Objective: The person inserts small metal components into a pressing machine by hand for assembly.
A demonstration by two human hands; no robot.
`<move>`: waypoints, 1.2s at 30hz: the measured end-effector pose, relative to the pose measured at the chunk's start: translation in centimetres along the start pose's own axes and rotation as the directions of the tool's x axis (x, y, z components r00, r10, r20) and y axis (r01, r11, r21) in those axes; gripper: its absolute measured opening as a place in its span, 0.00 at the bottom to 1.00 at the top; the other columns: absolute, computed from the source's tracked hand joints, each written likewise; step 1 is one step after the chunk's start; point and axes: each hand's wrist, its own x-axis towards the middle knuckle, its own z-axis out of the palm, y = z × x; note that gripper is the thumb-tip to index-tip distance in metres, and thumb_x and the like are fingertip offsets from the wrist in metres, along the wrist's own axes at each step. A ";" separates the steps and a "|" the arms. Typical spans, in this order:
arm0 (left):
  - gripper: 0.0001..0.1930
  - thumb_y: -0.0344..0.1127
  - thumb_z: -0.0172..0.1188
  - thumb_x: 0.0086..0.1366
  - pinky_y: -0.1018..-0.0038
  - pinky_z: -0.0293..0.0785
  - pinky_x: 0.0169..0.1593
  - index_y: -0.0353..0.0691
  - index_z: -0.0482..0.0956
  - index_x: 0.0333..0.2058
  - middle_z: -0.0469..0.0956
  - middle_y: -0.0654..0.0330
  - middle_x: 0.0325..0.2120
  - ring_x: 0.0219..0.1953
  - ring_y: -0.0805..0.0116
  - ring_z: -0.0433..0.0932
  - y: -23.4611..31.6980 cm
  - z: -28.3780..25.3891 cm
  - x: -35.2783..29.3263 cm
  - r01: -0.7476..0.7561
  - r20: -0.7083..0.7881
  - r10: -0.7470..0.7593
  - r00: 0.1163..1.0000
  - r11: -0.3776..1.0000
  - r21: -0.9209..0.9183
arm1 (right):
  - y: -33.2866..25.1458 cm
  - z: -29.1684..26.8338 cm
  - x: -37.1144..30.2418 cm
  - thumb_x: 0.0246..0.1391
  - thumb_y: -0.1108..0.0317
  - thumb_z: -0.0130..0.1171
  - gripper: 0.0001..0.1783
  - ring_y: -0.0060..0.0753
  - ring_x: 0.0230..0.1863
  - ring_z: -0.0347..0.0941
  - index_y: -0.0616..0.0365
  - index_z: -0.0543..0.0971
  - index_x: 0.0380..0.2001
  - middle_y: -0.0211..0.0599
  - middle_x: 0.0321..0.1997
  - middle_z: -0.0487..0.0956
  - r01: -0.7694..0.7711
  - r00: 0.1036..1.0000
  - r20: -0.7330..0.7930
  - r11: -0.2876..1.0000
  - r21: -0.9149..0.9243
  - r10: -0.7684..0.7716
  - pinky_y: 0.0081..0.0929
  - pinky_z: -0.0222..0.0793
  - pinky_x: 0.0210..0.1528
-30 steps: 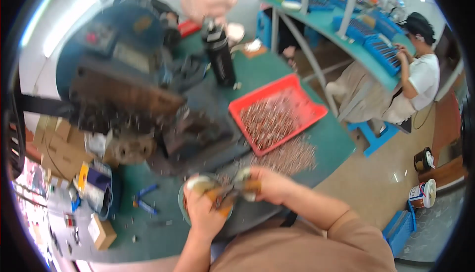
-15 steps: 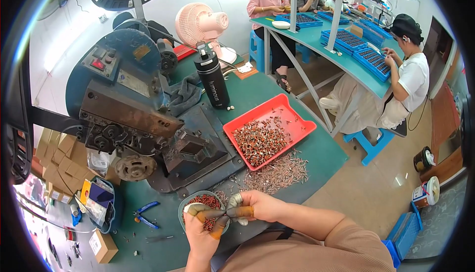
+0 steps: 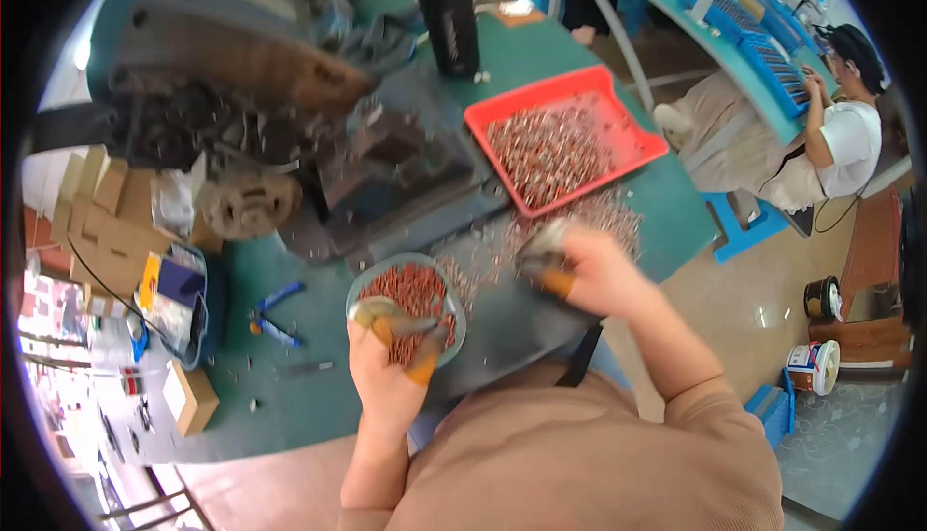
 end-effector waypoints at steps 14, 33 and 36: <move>0.12 0.18 0.68 0.45 0.75 0.66 0.46 0.38 0.79 0.29 0.71 0.63 0.32 0.38 0.69 0.71 -1.3 0.1 -0.9 -0.021 0.014 0.023 1.000 0.995 -0.096 | 0.3 3.8 -1.2 0.42 0.70 0.67 0.12 0.36 0.33 0.75 0.48 0.83 0.35 0.31 0.32 0.75 0.079 0.994 0.104 0.935 -0.345 -0.045 0.32 0.73 0.33; 0.11 0.20 0.69 0.48 0.75 0.66 0.48 0.38 0.80 0.30 0.72 0.63 0.34 0.40 0.68 0.71 -1.4 0.6 -0.5 -0.008 -0.007 0.007 1.000 0.989 -0.145 | -0.6 2.3 -6.0 0.34 0.62 0.72 0.23 0.35 0.35 0.72 0.47 0.83 0.39 0.28 0.36 0.75 0.217 0.969 0.194 0.905 -0.366 -0.154 0.28 0.71 0.36; 0.09 0.21 0.69 0.49 0.76 0.67 0.46 0.38 0.80 0.30 0.72 0.63 0.33 0.39 0.68 0.72 -1.4 0.4 -0.2 -0.041 -0.024 0.039 0.999 0.996 -0.076 | 0.0 2.5 -6.8 0.31 0.63 0.71 0.22 0.35 0.36 0.72 0.48 0.83 0.37 0.28 0.37 0.75 0.295 0.948 0.223 0.894 -0.338 -0.228 0.29 0.72 0.37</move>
